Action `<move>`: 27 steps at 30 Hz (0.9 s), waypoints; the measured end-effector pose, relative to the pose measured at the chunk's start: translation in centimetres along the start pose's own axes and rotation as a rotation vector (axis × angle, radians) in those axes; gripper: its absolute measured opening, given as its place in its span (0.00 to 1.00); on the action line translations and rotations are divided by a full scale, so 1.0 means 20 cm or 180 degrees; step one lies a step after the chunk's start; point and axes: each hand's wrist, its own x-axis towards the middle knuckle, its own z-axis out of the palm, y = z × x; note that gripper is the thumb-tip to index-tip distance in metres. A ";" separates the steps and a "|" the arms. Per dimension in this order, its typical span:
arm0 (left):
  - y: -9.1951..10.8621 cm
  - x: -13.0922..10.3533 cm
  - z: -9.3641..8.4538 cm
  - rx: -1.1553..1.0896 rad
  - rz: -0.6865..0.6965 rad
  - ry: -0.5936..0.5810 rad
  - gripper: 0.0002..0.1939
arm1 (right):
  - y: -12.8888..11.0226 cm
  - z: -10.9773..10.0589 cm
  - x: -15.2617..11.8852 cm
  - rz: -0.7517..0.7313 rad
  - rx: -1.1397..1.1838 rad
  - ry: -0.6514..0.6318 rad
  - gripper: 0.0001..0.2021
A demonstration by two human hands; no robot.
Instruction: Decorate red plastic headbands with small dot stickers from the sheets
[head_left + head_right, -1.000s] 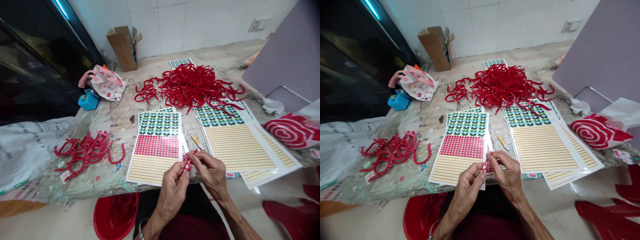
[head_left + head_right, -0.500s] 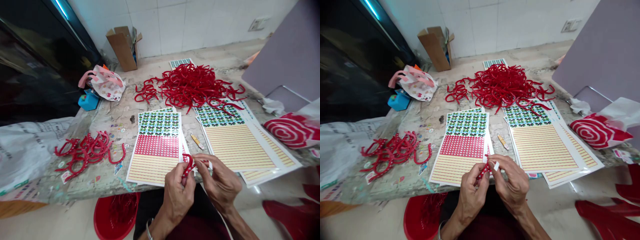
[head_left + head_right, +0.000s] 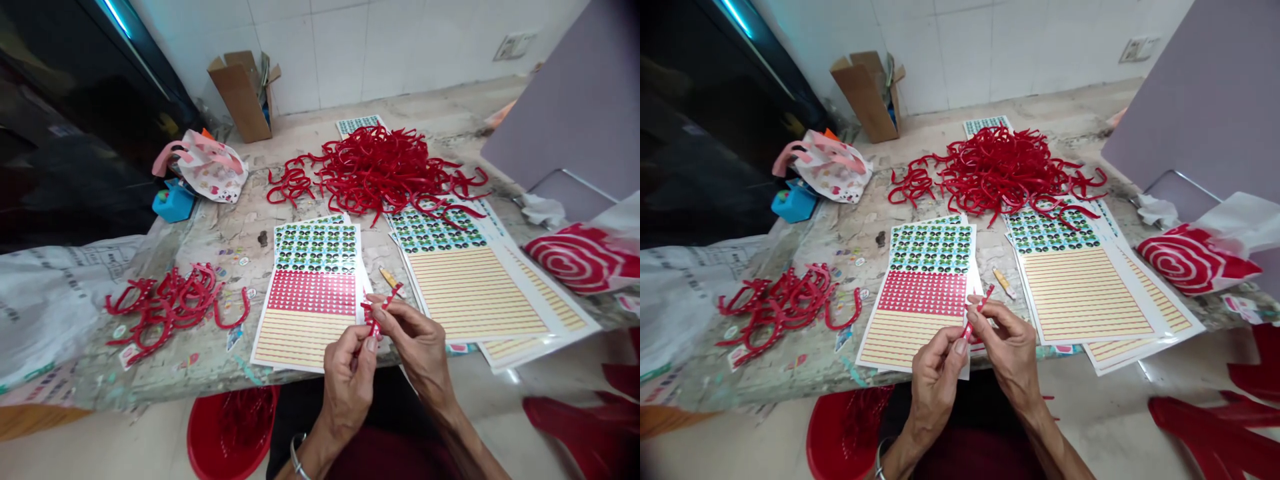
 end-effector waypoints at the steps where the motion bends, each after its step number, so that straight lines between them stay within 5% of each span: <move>1: 0.00 0.00 0.00 -0.0030 -0.0005 0.0001 0.08 | 0.00 0.01 0.00 -0.0004 0.0049 0.0009 0.05; 3: 0.00 0.01 -0.01 -0.0061 -0.0021 0.0000 0.08 | 0.00 0.01 0.00 0.0013 0.0123 -0.0027 0.07; 6: 0.00 0.01 -0.03 -0.0031 0.0005 0.0034 0.08 | 0.01 0.00 0.02 0.0255 0.0336 -0.0201 0.24; 8: 0.00 0.01 -0.04 0.0046 0.0121 0.0000 0.08 | 0.01 -0.03 0.04 0.0550 0.0598 -0.0618 0.32; 12: 0.00 0.00 -0.06 0.0053 0.0348 -0.0360 0.07 | 0.01 -0.08 0.08 0.0887 0.1156 -0.1559 0.30; 17: 0.01 0.01 -0.06 -0.0227 0.0154 -0.0631 0.08 | -0.02 -0.07 0.06 0.0856 0.1080 -0.1528 0.30; 27: 0.00 0.01 -0.04 -0.0658 -0.0106 -0.0602 0.10 | -0.03 -0.04 0.02 0.0870 0.0918 -0.1506 0.26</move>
